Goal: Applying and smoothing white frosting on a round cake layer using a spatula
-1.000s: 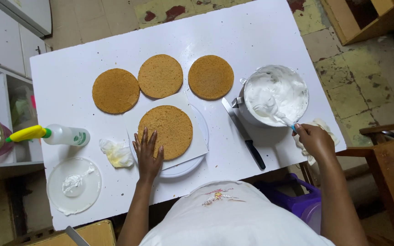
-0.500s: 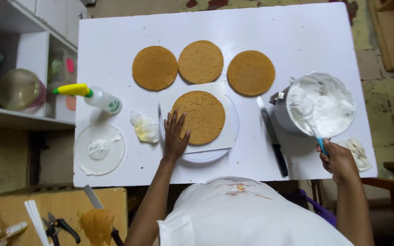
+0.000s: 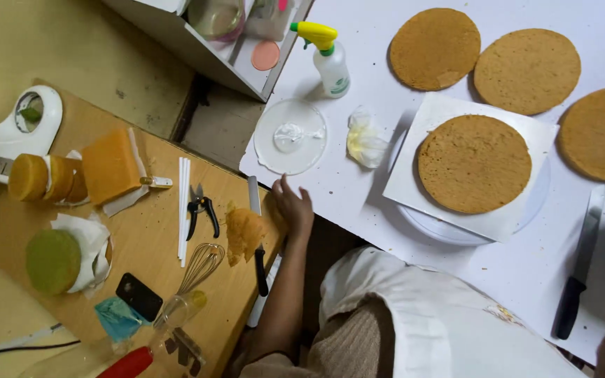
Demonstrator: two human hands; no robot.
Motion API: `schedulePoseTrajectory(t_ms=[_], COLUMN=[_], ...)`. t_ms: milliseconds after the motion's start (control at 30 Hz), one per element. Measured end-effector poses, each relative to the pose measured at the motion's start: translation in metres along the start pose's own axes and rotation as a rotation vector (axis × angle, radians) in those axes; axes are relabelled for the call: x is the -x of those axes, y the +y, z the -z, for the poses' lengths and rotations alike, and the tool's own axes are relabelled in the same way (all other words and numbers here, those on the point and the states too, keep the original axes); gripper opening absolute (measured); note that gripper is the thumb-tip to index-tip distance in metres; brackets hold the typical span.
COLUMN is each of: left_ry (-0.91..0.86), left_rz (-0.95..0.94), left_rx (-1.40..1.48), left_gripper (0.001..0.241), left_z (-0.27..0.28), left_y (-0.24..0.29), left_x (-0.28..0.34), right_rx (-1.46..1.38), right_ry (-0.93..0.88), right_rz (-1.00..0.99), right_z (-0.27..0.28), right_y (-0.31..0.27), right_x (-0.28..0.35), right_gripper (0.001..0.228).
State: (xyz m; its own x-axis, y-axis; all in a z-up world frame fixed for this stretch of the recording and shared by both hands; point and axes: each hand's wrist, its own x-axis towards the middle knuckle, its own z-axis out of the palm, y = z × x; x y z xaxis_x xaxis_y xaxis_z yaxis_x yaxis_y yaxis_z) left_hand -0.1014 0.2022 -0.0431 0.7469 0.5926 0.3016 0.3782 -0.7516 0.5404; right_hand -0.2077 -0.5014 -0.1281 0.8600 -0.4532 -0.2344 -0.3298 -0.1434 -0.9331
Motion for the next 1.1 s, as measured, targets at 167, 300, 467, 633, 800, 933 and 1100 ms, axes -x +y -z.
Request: schedulePoseTrajectory(t_ms=[167,300,467,633,800,933,1100], left_ry=[0.058,-0.207,-0.249,-0.216,-0.196,-0.261,-0.406], left_rz=[0.008,0.096,0.122,0.246,0.763,0.779,0.541], left_rx=[-0.494,-0.446,-0.934,-0.462,0.294,1.527,1.745], left_gripper=[0.042,0.047,0.054,0.062,0.033,0.031,0.025], left_z=[0.030,0.058,0.091,0.099,0.095,0.096,0.117], left_y=[-0.078,-0.087,-0.119,-0.140,-0.132,-0.123,-0.059], left_x=[-0.005,0.053,0.122,0.133,0.121,0.104,0.082], right_rx=[0.464,0.437,0.630,0.649,0.772,0.447,-0.072], right_ry=[0.007,-0.154,-0.131,-0.035,-0.040,-0.049,-0.098], right_rz=[0.294,0.158,0.238,0.568,0.466,0.471,0.208], right_z=[-0.145,-0.181,-0.199,-0.190,-0.195,-0.191,-0.181], right_y=[-0.204,-0.260,-0.256,-0.262,-0.254,-0.276,-0.279], right_x=[0.092,0.112,0.099,0.109,0.104,0.120,0.119], right_gripper=[0.022,0.032,0.031,0.029,0.032,0.033,0.032])
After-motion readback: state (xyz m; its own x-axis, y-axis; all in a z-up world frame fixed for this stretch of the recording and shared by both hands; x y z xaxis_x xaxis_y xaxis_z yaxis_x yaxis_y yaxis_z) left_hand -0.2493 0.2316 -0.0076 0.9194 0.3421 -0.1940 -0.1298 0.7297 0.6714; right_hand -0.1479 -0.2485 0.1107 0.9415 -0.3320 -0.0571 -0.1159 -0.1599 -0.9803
